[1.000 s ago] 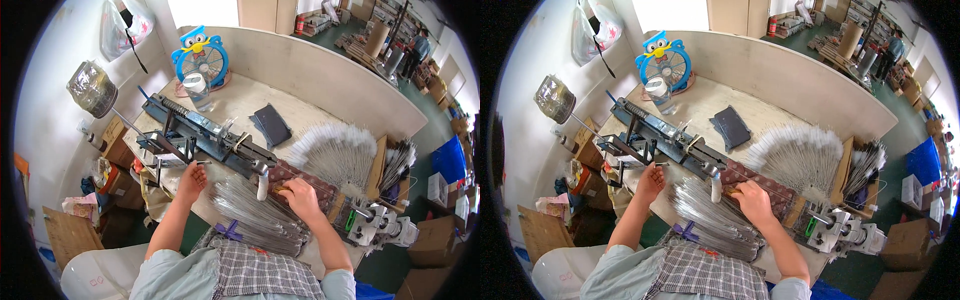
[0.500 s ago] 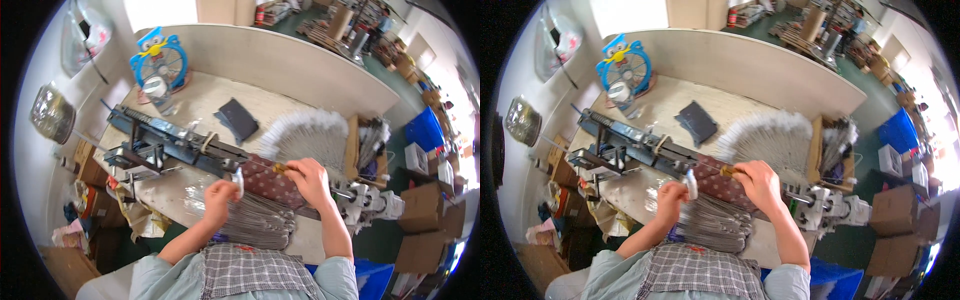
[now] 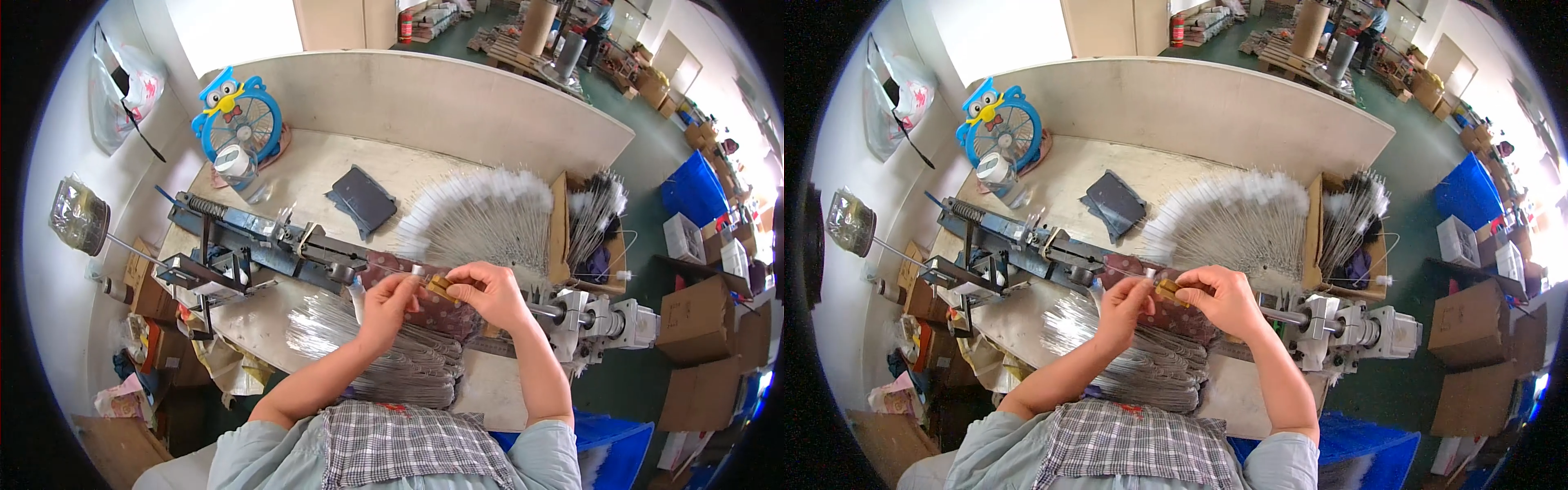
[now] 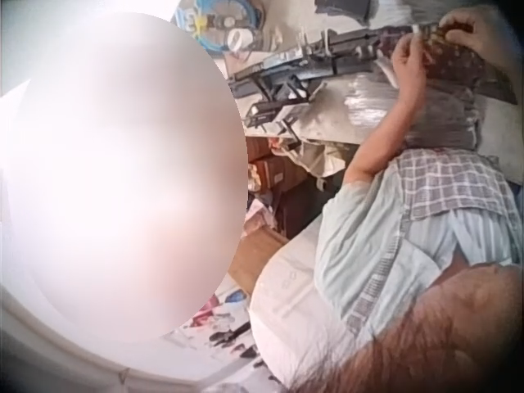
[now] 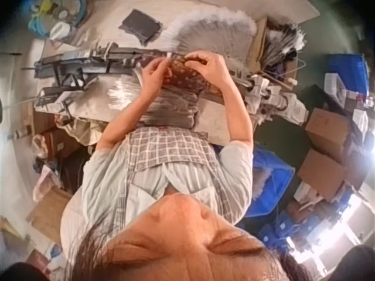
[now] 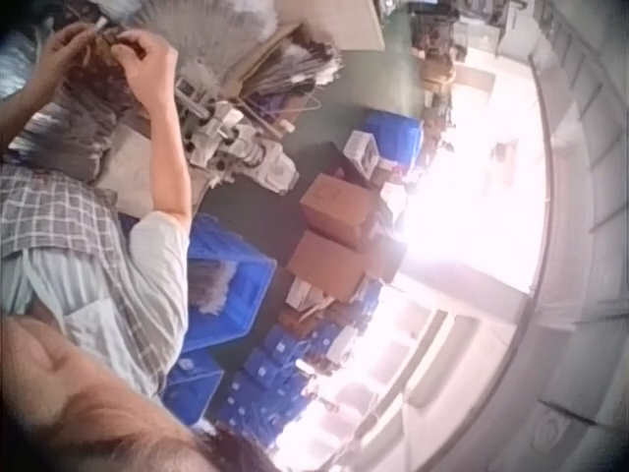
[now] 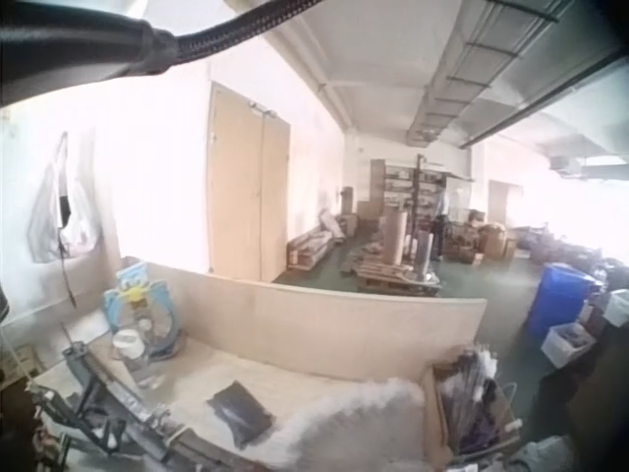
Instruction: The worker is manually assembling plastic components, likely sprayer nozzles and tubes, using an industrial assembly fixture.
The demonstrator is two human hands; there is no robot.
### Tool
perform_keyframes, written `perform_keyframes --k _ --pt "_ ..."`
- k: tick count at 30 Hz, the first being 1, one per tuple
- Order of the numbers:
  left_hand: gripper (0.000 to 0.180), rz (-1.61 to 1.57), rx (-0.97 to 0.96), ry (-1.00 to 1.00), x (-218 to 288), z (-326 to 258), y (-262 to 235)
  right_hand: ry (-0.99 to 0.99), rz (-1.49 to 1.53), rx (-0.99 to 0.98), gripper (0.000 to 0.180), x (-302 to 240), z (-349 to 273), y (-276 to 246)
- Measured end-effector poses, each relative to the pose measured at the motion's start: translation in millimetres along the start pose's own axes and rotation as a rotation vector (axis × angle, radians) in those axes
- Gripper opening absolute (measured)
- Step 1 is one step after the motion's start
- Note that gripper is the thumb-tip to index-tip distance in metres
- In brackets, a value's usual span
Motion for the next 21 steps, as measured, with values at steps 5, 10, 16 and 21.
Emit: perform_keyframes --k 5,10,16,21 --pt "0.017 -0.146 0.148 -0.020 11 -3 -22 -0.512 -0.566 0.332 0.013 -28 31 28" --pt "0.017 -0.247 0.132 -0.077 12 -4 -22 -0.429 -0.602 0.198 0.016 -25 49 62" --pt "0.024 -0.131 0.049 -0.041 11 -3 -31 -0.175 -0.439 0.055 0.019 -32 45 55" --pt "0.038 -0.130 0.040 -0.134 15 0 -25 -0.230 -0.444 0.140 0.020 -31 43 62"
Point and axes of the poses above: each hand's wrist, its own z-axis towards the middle knuckle, its own y-axis out of the palm, x = y × z, the point moved 2 cm from there along z, towards the middle knuckle, and after that the axes turned 4 degrees about -z, right-handed, at the moved point
